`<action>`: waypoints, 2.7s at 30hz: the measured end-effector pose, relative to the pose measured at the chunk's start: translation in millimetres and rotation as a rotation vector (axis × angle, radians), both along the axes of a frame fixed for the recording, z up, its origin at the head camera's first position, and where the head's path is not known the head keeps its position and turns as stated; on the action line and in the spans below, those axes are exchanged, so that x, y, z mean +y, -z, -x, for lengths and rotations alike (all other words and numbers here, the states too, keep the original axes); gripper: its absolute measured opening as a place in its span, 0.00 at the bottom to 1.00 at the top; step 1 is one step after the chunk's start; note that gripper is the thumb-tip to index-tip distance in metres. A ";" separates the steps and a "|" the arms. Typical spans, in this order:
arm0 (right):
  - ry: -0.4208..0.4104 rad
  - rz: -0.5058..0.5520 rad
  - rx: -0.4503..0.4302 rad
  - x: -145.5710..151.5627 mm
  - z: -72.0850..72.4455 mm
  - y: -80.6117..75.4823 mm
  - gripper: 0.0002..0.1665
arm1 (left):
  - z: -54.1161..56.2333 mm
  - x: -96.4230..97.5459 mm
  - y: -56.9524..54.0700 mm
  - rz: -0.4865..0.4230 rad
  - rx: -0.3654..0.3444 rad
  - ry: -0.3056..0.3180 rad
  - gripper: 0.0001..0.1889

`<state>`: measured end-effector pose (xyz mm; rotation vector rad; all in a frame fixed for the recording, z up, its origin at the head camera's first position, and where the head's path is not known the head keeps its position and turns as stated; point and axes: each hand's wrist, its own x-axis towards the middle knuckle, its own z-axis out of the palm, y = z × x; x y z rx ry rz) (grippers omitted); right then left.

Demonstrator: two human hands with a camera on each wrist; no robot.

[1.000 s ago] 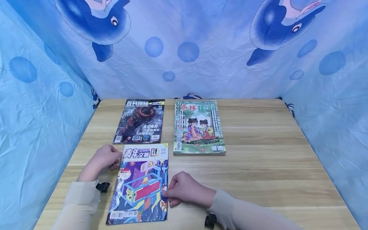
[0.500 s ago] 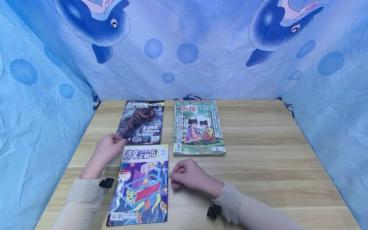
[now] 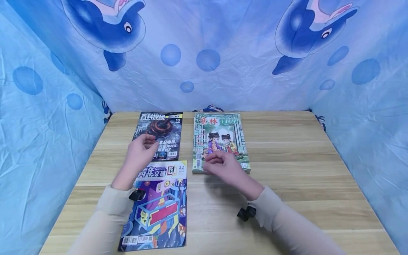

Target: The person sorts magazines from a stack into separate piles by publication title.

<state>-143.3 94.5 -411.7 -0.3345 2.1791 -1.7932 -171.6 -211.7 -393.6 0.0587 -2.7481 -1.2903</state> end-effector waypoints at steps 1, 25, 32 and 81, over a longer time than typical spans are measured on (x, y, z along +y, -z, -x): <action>0.018 -0.016 0.019 3.2 2.7 -2.1 0.20 | 2.4 3.9 -0.9 -0.016 0.006 0.012 0.20; 0.336 0.085 0.175 77.7 51.1 -7.1 0.30 | 26.6 84.0 -6.0 -0.266 0.124 0.136 0.21; 0.379 0.076 0.214 98.4 60.6 2.5 0.32 | 30.3 90.7 2.8 -0.286 0.099 0.145 0.24; 0.404 -0.027 0.017 116.4 73.3 24.2 0.35 | 47.9 102.4 32.3 -0.234 -0.068 0.074 0.26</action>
